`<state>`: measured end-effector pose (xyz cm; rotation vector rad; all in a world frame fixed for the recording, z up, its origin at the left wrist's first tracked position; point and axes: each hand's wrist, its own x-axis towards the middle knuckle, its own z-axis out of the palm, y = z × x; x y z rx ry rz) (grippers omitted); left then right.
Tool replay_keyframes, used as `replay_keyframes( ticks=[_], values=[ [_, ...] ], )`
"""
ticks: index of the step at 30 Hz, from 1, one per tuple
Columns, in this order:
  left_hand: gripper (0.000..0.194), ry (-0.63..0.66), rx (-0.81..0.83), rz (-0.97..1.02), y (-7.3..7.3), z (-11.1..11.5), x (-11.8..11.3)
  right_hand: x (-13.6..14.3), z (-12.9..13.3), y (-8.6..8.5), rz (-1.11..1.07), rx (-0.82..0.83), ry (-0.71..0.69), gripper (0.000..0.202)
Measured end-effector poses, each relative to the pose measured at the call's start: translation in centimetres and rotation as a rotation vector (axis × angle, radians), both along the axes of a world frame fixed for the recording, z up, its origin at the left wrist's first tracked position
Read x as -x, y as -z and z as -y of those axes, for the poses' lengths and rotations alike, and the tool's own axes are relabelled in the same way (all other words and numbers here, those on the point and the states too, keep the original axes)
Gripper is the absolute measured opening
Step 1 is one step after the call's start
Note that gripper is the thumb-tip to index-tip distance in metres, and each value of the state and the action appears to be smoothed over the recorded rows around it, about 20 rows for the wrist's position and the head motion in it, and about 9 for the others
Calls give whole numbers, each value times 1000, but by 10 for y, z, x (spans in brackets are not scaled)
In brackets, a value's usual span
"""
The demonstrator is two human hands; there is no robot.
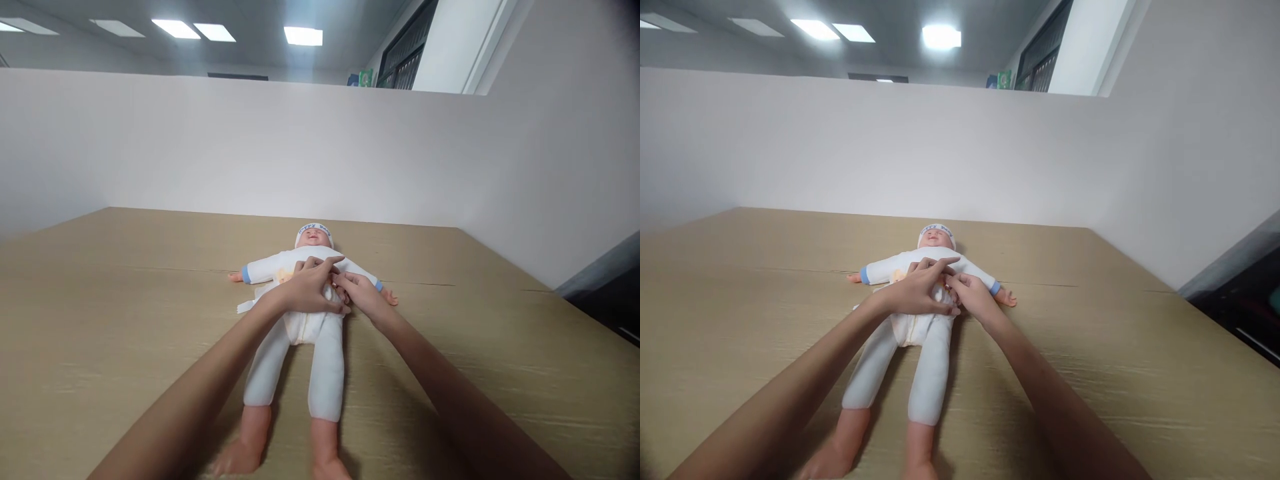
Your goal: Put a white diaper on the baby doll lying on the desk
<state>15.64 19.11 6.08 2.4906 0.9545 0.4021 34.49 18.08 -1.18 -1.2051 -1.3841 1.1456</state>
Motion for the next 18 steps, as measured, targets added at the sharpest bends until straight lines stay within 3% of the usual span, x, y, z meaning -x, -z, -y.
replay_keyframes(
  ticks=[12,18],
  values=[
    [89,14,31,13,0,-4,6,2,-1,2,-22,-14,37,42],
    [89,-37,34,-39,-7,2,6,9,1,4,-42,-69,98,45]
  ],
)
